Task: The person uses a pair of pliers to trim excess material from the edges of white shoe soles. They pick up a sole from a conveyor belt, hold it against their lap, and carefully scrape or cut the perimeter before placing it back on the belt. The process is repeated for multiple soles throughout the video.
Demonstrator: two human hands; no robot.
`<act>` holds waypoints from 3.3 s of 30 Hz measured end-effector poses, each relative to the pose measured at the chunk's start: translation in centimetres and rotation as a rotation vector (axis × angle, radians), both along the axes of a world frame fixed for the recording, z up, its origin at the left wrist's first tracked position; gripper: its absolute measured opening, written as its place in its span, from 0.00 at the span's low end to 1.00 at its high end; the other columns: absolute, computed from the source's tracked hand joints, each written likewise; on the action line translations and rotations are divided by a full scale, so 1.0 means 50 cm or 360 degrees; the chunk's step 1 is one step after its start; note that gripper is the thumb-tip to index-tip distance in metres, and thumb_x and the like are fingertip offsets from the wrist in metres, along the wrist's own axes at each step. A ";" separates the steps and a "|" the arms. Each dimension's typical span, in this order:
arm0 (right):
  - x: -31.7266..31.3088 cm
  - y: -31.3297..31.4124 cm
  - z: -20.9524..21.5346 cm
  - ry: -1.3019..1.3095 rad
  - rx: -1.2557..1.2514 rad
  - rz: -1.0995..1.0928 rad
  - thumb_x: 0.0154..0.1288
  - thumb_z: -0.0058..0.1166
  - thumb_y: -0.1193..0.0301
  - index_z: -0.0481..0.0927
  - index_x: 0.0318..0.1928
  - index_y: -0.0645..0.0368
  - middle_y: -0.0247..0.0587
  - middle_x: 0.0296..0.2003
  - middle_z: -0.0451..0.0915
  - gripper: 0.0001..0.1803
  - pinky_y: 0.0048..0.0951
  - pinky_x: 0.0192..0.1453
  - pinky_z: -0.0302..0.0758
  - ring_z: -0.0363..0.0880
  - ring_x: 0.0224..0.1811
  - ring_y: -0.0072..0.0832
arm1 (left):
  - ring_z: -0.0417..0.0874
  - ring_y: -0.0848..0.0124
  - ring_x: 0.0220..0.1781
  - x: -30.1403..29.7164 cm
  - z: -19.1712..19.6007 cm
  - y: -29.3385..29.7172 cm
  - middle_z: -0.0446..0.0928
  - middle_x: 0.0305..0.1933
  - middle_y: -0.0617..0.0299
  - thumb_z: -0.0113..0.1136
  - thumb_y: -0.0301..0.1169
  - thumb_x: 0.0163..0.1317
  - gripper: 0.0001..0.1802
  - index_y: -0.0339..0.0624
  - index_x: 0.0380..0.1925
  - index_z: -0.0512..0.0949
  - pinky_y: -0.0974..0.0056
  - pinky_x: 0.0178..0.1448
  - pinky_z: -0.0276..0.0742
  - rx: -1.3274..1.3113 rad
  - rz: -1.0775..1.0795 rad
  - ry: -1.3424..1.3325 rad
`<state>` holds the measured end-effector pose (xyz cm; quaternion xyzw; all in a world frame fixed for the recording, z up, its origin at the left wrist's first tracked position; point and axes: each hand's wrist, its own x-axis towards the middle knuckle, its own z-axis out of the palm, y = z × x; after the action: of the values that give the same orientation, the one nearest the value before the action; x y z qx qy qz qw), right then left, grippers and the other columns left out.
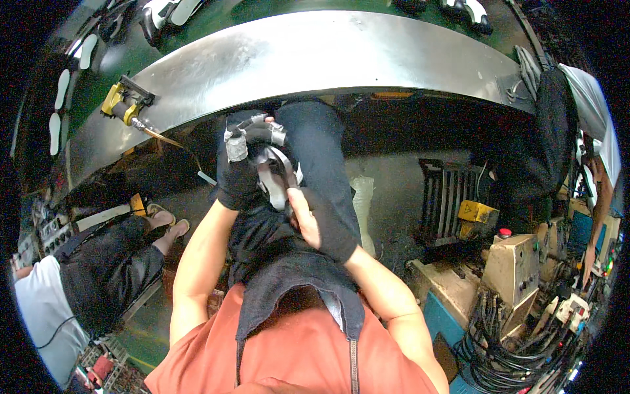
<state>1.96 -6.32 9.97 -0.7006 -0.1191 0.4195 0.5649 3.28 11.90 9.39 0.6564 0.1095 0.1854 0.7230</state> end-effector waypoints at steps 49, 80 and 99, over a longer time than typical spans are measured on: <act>0.170 -0.071 -0.093 0.0107 0.0083 0.0325 0.73 0.35 0.52 0.77 0.46 0.62 0.32 0.38 0.80 0.26 0.22 0.50 0.70 0.74 0.42 0.19 | 0.76 0.46 0.52 -0.124 -0.143 -0.132 0.74 0.52 0.40 0.52 0.37 0.63 0.23 0.39 0.56 0.69 0.54 0.52 0.74 0.0984 0.0396 0.0795; 0.125 -0.093 -0.001 -0.0917 -0.0504 0.1026 0.70 0.41 0.55 0.78 0.38 0.64 0.59 0.31 0.78 0.23 0.40 0.35 0.73 0.78 0.31 0.46 | 0.49 0.44 0.72 -0.200 -0.131 -0.145 0.48 0.70 0.36 0.56 0.38 0.60 0.34 0.27 0.60 0.61 0.53 0.73 0.48 0.0891 -0.0106 0.0501; 0.095 -0.101 0.007 -0.0685 -0.0389 0.0998 0.65 0.46 0.69 0.75 0.37 0.63 0.52 0.25 0.72 0.10 0.34 0.32 0.69 0.72 0.27 0.43 | 0.73 0.53 0.59 -0.200 -0.179 -0.145 0.70 0.56 0.40 0.66 0.43 0.51 0.42 0.31 0.59 0.58 0.56 0.61 0.69 0.0060 -0.0216 0.1171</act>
<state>6.71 -11.36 10.32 -0.7641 -0.3921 0.4263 0.2841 -6.71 4.63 0.44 0.6982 0.3148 -0.1092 0.6337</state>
